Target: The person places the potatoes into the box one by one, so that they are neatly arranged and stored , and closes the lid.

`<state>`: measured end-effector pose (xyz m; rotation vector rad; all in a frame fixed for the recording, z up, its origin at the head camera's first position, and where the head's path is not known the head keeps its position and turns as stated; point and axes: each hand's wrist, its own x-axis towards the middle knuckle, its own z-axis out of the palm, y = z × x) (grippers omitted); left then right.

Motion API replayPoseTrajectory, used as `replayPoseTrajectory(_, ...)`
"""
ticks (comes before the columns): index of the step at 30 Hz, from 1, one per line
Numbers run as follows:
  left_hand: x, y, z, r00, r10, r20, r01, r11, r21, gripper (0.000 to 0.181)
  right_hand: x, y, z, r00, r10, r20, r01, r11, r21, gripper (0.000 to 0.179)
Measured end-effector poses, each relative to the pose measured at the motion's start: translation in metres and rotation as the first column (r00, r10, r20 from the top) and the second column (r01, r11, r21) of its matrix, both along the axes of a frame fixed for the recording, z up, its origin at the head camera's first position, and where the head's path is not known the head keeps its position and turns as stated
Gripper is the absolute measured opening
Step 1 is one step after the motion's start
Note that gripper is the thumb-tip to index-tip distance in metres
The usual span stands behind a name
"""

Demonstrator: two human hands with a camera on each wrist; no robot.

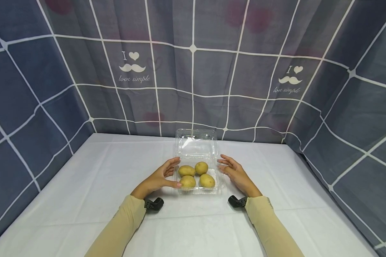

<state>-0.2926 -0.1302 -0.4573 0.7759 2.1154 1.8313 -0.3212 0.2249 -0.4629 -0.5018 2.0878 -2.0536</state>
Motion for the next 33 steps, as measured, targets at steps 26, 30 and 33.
replayPoseTrajectory(26, -0.0018, 0.0005, 0.0003, 1.000, 0.007, 0.022, -0.007, 1.000, -0.005, 0.111, -0.0015, 0.0033, -0.0015, 0.967, 0.239, 0.088, -0.214, 0.950, -0.228, 0.081)
replayPoseTrajectory(30, -0.0002, 0.0007, 0.0009, 1.000, 0.004, 0.018, -0.004, 1.000, -0.002, 0.111, -0.0004, 0.0028, -0.0012, 0.969, 0.235, 0.081, -0.210, 0.949, -0.236, 0.080)
replayPoseTrajectory(33, 0.0001, 0.0008, 0.0007, 1.000, 0.000, 0.016, 0.000, 1.000, -0.003, 0.110, 0.0004, 0.0023, -0.0003, 0.969, 0.232, 0.079, -0.208, 0.949, -0.235, 0.079)
